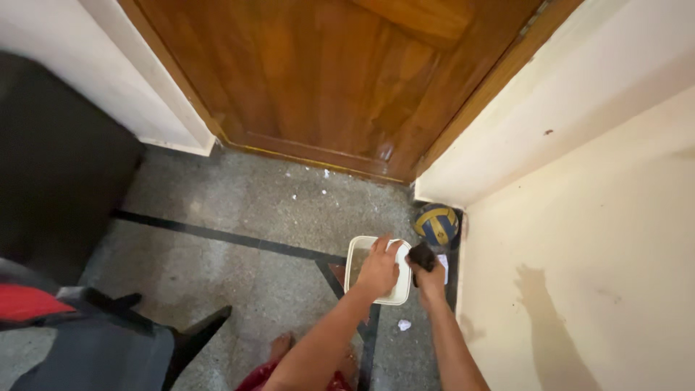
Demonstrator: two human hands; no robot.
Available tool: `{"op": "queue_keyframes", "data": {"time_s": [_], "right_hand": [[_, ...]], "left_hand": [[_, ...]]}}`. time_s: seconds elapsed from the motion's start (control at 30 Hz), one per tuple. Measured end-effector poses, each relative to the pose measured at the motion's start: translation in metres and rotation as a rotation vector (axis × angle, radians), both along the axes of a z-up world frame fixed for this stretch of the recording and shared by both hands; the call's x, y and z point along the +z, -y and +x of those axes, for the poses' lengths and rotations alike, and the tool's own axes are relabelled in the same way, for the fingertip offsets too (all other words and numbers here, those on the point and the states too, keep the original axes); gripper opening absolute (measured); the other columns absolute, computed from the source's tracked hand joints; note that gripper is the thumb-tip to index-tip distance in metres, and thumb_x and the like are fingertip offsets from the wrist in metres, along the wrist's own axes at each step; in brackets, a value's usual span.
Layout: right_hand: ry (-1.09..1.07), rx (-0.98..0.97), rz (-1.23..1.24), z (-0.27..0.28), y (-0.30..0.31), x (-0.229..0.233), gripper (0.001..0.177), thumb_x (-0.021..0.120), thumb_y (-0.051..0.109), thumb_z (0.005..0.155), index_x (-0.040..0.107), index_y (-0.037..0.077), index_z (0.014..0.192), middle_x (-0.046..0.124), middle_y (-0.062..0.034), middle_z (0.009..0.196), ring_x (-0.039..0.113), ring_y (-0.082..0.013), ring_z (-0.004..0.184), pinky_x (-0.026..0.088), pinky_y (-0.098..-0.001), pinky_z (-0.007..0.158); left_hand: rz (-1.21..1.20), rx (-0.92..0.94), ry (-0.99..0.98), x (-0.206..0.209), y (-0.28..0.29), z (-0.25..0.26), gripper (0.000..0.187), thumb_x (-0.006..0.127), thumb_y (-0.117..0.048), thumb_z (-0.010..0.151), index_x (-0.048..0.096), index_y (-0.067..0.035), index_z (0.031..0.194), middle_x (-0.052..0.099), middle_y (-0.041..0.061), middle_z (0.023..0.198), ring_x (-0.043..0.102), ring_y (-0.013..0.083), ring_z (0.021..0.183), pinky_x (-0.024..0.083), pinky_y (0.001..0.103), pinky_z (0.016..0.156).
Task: The person cleans a wooden door using a dark cloth and water from a white bucket. They repeatedly wipe the door surface, dip the cloth into the bucket, and wring it out. The person also moves a chair to access different areas of the door.
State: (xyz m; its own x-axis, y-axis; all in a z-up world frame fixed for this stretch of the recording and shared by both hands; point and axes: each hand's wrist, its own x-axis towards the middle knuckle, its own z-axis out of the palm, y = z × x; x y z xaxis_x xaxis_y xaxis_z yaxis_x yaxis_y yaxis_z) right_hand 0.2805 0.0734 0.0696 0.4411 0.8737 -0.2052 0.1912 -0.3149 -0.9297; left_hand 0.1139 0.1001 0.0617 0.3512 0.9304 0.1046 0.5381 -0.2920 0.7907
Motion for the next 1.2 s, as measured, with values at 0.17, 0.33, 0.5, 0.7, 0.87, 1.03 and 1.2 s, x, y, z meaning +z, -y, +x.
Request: {"op": "queue_keyframes", "data": {"time_s": [0.17, 0.33, 0.5, 0.7, 0.87, 1.03, 1.2], "right_hand": [[-1.032, -0.041, -0.050, -0.040, 0.005, 0.086, 0.038, 0.068, 0.030, 0.092, 0.063, 0.012, 0.125, 0.069, -0.0051, 0.114, 0.068, -0.0214, 0.096, 0.055, -0.0529, 0.095], [-1.103, 0.039, 0.137, -0.058, 0.007, 0.164, 0.053, 0.062, 0.047, 0.099, 0.063, 0.006, 0.132, 0.069, -0.0153, 0.126, 0.066, -0.0293, 0.110, 0.051, -0.0533, 0.100], [-1.239, 0.200, 0.508, -0.083, 0.026, 0.228, 0.032, 0.062, 0.042, 0.107, 0.060, 0.018, 0.129, 0.060, -0.0163, 0.136, 0.057, -0.0358, 0.125, 0.041, -0.0742, 0.107], [-0.733, 0.057, 0.332, -0.136, 0.015, 0.255, 0.033, 0.063, 0.036, 0.098, 0.056, 0.028, 0.130, 0.052, -0.0041, 0.152, 0.044, -0.0348, 0.143, 0.038, -0.0710, 0.103], [-0.950, 0.180, 0.397, -0.210, 0.002, 0.257, 0.040, 0.064, 0.037, 0.098, 0.054, 0.027, 0.135, 0.050, -0.0105, 0.154, 0.042, -0.0406, 0.146, 0.036, -0.0763, 0.104], [-1.094, 0.352, 0.422, -0.259, -0.018, 0.272, 0.048, 0.066, 0.039, 0.097, 0.052, 0.027, 0.141, 0.049, -0.0121, 0.155, 0.040, -0.0406, 0.146, 0.030, -0.0797, 0.107], [-1.104, 0.323, 0.328, -0.300, -0.048, 0.266, 0.048, 0.065, 0.038, 0.097, 0.051, 0.029, 0.142, 0.050, -0.0094, 0.152, 0.043, -0.0358, 0.145, 0.028, -0.0795, 0.110]], "left_hand": [[-0.558, -0.061, 0.792, 0.108, -0.019, -0.020, 0.070, 0.060, -0.037, 0.097, 0.032, -0.018, 0.159, 0.042, 0.015, 0.160, 0.050, 0.0380, 0.141, 0.056, 0.055, 0.102], [-0.997, -0.342, 1.228, 0.202, -0.047, -0.081, 0.086, 0.027, -0.074, 0.094, 0.006, -0.027, 0.163, 0.030, 0.013, 0.166, 0.039, 0.0352, 0.150, 0.053, 0.061, 0.102], [-1.028, -0.423, 1.402, 0.240, -0.068, -0.159, 0.095, 0.027, -0.082, 0.087, 0.014, -0.028, 0.164, 0.029, 0.013, 0.166, 0.034, 0.0411, 0.149, 0.042, 0.073, 0.103], [-0.967, -0.450, 1.340, 0.236, -0.085, -0.262, 0.096, 0.031, -0.083, 0.087, 0.017, -0.028, 0.164, 0.026, 0.012, 0.168, 0.030, 0.0400, 0.152, 0.032, 0.078, 0.110], [-0.501, -0.173, 0.213, 0.200, -0.089, -0.334, 0.089, 0.036, -0.081, 0.087, 0.028, -0.032, 0.161, 0.032, 0.009, 0.167, 0.029, 0.0378, 0.153, 0.026, 0.074, 0.114], [-0.338, 0.080, -0.794, 0.112, -0.056, -0.440, 0.073, 0.062, -0.059, 0.093, 0.039, -0.031, 0.156, 0.027, 0.007, 0.167, 0.018, 0.0372, 0.156, 0.013, 0.083, 0.110], [-0.356, 0.281, -0.966, 0.020, -0.003, -0.531, 0.058, 0.058, -0.048, 0.097, 0.046, -0.038, 0.153, 0.020, 0.001, 0.175, 0.014, 0.0316, 0.162, 0.007, 0.083, 0.112]]}}
